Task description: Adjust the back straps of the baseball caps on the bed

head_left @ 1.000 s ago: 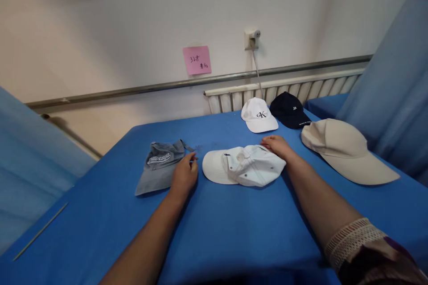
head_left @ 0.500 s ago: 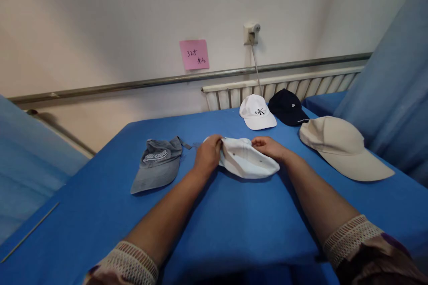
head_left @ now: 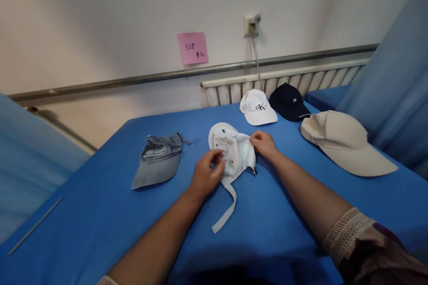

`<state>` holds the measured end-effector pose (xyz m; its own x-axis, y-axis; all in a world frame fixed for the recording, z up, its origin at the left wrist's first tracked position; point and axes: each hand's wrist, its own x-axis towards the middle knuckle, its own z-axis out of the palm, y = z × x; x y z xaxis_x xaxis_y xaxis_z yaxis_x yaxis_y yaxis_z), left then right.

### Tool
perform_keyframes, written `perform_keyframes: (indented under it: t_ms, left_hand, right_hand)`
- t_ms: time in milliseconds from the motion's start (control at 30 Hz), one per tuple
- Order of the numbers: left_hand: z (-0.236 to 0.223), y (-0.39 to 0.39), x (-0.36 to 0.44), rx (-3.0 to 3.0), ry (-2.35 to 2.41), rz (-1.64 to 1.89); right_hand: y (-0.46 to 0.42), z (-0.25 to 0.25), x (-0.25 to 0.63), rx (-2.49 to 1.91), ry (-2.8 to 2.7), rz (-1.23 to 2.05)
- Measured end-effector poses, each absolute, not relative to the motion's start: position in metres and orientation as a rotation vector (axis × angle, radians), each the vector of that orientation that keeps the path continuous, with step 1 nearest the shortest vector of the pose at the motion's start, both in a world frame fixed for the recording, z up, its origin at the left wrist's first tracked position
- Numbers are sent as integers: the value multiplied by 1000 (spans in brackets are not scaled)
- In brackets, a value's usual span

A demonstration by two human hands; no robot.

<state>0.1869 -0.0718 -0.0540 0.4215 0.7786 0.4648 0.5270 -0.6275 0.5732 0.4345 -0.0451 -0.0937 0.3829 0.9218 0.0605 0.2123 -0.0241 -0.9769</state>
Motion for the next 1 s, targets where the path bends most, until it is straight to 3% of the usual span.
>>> perform_keyframes:
  t_ms: [100,233,467,667,1000]
  left_hand:
    - [-55,-83,200,2656,1019,690]
    - [-61,-49,211,2831,1248,494]
    - [-71,21,208,2621,1416,730]
    - [-66,2,192,2464,1330,1144]
    - [-56,-63,169,2478,1044,784]
  right_hand:
    - [-49,-93,434,-1501,-1069,760]
    - [-52,-90,433,-1441,-1071,613]
    - [-45,-94,432,-1426,-1069,534]
    - [-61,-86,425,-1481,-1110,289]
    - [-115,-83,393,-1359,-1749,335]
